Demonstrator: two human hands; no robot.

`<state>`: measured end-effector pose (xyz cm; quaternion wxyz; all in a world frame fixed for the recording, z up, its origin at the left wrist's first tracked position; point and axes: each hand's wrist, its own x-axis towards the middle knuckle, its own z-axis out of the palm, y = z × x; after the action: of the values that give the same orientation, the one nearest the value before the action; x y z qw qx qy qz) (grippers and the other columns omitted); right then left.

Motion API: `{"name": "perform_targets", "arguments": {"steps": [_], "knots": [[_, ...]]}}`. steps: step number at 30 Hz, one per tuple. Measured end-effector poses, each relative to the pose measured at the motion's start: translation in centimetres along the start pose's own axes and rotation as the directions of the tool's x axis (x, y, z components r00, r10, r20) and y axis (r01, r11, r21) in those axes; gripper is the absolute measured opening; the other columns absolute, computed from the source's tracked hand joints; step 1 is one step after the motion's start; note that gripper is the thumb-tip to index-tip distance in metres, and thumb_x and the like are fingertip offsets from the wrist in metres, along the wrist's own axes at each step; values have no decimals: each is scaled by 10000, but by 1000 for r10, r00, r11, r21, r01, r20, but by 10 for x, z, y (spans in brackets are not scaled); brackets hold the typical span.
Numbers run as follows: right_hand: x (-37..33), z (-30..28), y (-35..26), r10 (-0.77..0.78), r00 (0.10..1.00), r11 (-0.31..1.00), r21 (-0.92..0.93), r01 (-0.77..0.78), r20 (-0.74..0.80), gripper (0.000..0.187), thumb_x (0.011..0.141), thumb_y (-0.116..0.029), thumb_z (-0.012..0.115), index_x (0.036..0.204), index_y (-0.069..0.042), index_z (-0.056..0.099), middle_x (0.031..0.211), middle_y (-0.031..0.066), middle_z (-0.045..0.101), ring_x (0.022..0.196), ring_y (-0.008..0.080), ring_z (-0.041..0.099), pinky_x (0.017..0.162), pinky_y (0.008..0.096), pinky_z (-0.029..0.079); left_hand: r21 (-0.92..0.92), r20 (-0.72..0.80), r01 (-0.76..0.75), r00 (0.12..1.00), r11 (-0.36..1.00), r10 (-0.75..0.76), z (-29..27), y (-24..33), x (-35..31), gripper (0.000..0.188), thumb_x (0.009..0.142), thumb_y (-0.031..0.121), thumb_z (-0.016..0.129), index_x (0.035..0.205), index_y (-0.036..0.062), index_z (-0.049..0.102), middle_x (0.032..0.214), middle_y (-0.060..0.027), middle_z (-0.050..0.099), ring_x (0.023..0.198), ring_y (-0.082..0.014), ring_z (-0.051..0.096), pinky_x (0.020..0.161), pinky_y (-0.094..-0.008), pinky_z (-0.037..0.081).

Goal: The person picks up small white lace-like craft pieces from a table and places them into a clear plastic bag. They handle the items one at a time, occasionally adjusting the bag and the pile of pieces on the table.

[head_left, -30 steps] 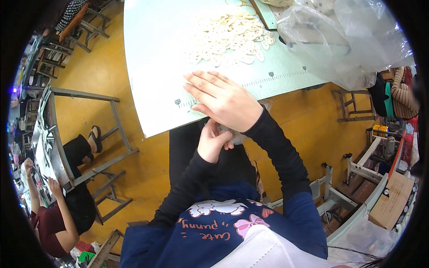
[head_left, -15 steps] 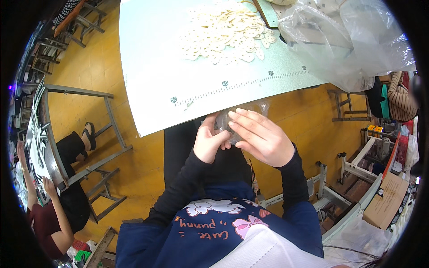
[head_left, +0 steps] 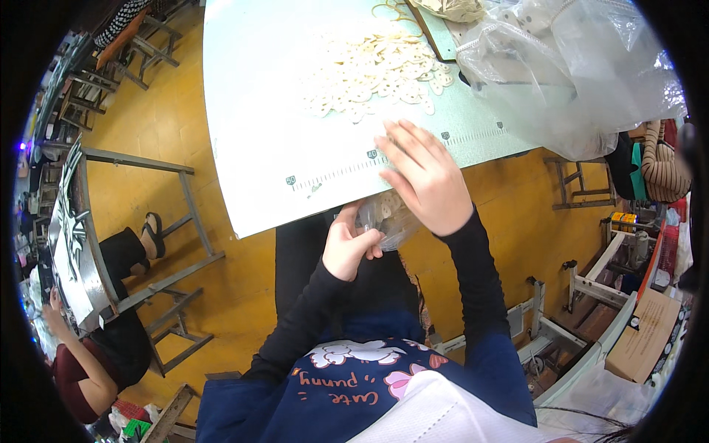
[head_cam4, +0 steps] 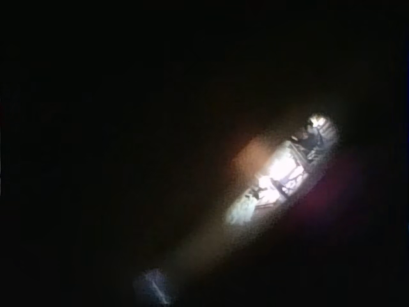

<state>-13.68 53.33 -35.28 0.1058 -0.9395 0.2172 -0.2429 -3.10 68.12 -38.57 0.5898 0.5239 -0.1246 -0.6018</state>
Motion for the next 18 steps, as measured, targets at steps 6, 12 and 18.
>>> {"name": "perform_targets", "arguments": {"steps": [6,12,18], "knots": [[-24,-19,-1,-12,1000,1000,-28,13,16,348,869,-219,662,1195,-96,655,1309,74,594,1289,268,484,1075,436,364,18,-23,58,998,998,-57,0,1,-1,686,763,-33,560,1413,-99,353,979,-147,628,534,-101,557,472,-197,431],[-26,-16,-14,-58,997,998,-29,60,60,370,826,-161,689,1185,-73,666,1286,71,615,1257,266,514,1056,418,382,4,15,46,999,999,-46,-3,0,1,697,790,-11,596,1426,-94,323,949,-135,628,556,-115,583,491,-214,455],[-22,-14,-24,-65,998,994,84,62,25,386,799,-128,699,1173,-43,662,1268,100,619,1191,279,558,1019,397,420,10,-7,12,1000,1000,-12,-1,-3,0,641,772,-19,560,1383,-92,381,903,-104,627,529,-99,558,472,-189,434]]}}
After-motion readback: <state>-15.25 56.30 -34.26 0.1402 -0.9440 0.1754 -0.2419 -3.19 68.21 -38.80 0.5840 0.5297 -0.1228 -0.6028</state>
